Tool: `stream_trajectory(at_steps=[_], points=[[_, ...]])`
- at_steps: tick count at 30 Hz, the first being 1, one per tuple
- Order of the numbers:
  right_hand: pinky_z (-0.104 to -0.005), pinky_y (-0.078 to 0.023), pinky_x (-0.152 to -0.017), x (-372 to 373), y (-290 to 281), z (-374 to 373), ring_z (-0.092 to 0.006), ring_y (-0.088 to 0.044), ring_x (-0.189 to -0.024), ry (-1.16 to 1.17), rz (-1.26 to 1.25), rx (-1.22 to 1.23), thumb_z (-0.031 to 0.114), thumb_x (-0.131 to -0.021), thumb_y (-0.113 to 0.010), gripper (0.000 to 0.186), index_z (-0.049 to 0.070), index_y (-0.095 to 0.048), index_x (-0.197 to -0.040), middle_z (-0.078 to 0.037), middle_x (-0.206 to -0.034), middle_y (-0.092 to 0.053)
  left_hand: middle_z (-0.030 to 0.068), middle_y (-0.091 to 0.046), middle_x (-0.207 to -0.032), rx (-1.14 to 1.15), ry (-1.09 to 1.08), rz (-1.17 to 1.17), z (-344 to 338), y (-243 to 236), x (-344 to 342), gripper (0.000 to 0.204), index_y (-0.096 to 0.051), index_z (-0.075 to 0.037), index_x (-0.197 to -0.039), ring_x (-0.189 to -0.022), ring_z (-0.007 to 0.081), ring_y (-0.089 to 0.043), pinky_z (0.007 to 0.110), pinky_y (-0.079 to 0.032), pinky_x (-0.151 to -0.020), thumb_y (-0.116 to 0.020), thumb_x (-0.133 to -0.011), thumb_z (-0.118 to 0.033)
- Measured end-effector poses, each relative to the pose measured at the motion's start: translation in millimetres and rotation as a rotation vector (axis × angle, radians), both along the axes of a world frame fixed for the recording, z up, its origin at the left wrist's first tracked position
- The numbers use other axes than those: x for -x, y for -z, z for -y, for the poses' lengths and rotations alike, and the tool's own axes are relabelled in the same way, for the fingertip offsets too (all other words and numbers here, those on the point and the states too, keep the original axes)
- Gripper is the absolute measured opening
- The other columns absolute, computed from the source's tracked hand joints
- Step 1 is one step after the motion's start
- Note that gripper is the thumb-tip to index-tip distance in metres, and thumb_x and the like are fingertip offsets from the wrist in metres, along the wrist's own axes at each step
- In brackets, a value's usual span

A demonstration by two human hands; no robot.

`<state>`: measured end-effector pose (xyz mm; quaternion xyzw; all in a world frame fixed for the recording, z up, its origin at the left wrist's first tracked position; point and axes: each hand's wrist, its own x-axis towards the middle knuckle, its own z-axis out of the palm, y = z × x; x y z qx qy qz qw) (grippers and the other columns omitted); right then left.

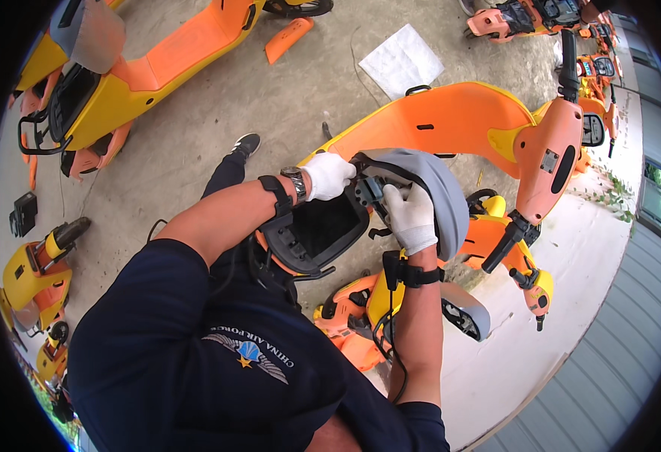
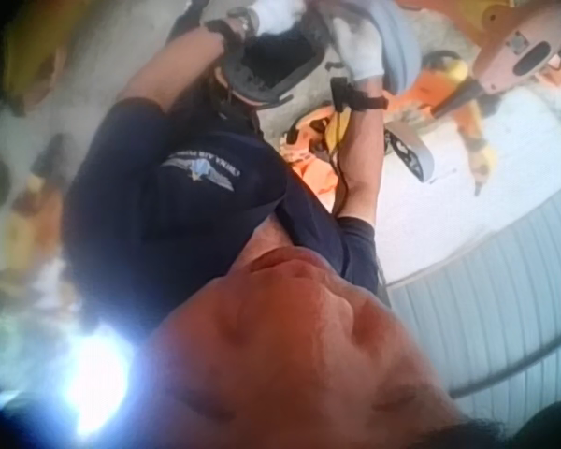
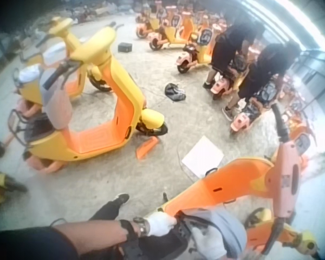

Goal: The person fits a silver insulated cover onto a scooter seat and then opens the seat compartment.

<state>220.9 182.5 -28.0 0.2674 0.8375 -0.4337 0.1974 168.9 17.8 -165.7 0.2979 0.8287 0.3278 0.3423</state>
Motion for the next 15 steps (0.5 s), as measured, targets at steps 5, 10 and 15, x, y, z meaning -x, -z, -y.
stream_trajectory(at_steps=[5, 10, 15], points=[[-0.0443, -0.049, -0.079, 2.4, -3.4, 2.5, -0.0391, -0.064, -0.084, -0.24, 0.054, -0.377, 0.028, -0.089, -0.059, 0.035, -0.002, -0.058, -0.106, -0.019, -0.083, -0.067, 0.0161, -0.066, -0.081, -0.024, 0.205, -0.057, -20.6, -32.6, -11.5, 0.019, -0.068, -0.007, -0.088, -0.084, 0.0367, -0.065, 0.044, -0.052, -0.074, -0.058, -0.073, -0.012], [-0.0466, -0.049, -0.081, 5.4, 2.6, 5.4, -0.0418, -0.063, -0.09, -0.279, -0.036, -0.416, 0.027, -0.088, -0.058, 0.033, -0.001, -0.061, -0.104, -0.025, -0.094, -0.066, 0.0165, -0.066, -0.081, -0.052, 0.266, -0.12, -20.0, -17.7, -16.4, 0.017, -0.067, -0.008, -0.088, -0.083, 0.0373, -0.065, 0.044, -0.052, -0.073, -0.058, -0.074, -0.012], [-0.0473, -0.05, -0.081, 8.6, 7.8, 12.0, -0.0428, -0.063, -0.09, -0.097, 0.045, -0.333, 0.033, -0.087, -0.057, 0.037, -0.003, -0.061, -0.093, -0.027, -0.089, -0.065, 0.0157, -0.067, -0.083, 0.017, 0.117, -0.139, -6.0, -13.6, 10.9, 0.022, -0.067, -0.009, -0.094, -0.083, 0.0376, -0.065, 0.045, -0.052, -0.075, -0.062, -0.08, -0.025]])
